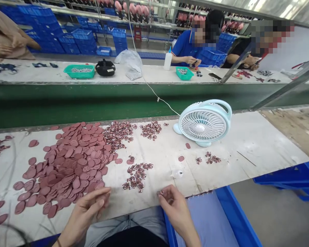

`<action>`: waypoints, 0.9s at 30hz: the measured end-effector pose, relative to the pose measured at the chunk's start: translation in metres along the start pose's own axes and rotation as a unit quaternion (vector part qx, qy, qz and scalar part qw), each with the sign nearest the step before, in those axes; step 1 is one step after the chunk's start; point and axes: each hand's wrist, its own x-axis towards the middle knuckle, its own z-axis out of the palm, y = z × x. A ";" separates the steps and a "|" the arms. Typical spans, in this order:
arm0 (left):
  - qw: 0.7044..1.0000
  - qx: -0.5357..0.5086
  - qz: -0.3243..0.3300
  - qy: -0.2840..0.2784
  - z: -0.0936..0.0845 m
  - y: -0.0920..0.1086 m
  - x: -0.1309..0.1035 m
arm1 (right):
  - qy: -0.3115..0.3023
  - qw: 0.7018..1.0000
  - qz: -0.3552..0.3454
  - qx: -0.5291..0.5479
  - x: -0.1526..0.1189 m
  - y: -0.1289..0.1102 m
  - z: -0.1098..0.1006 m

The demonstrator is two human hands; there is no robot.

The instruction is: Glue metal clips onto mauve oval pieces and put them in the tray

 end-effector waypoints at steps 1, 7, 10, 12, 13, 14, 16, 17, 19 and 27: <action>0.994 -0.094 -0.062 -0.011 0.006 0.004 -0.005 | -0.004 1.000 0.001 -0.003 0.009 -0.005 0.008; 0.902 -0.367 -0.221 0.056 0.026 0.028 -0.032 | 0.072 0.988 0.042 0.129 0.021 0.006 0.013; 0.874 -0.409 -0.256 0.053 0.029 0.032 -0.037 | -0.002 0.936 0.091 0.339 0.018 0.012 -0.005; 0.866 -0.425 -0.259 0.044 0.035 0.036 -0.038 | -0.167 0.775 0.100 0.601 0.029 0.013 -0.018; 0.866 -0.428 -0.254 0.039 0.039 0.040 -0.039 | -0.236 0.703 0.092 0.665 0.038 0.013 -0.023; 0.867 -0.430 -0.250 0.030 0.044 0.044 -0.040 | -0.272 0.661 0.082 0.695 0.048 0.012 -0.027; 0.868 -0.431 -0.247 0.015 0.052 0.051 -0.042 | -0.304 0.629 0.086 0.710 0.067 0.007 -0.031; 0.869 -0.430 -0.247 0.010 0.055 0.054 -0.043 | -0.302 0.628 0.090 0.711 0.073 0.003 -0.031; 0.870 -0.428 -0.245 0.006 0.058 0.057 -0.044 | -0.279 0.631 0.096 0.718 0.073 -0.012 -0.023; 0.870 -0.426 -0.244 -0.032 0.067 0.051 -0.047 | 0.087 0.875 0.190 0.437 -0.021 -0.077 0.056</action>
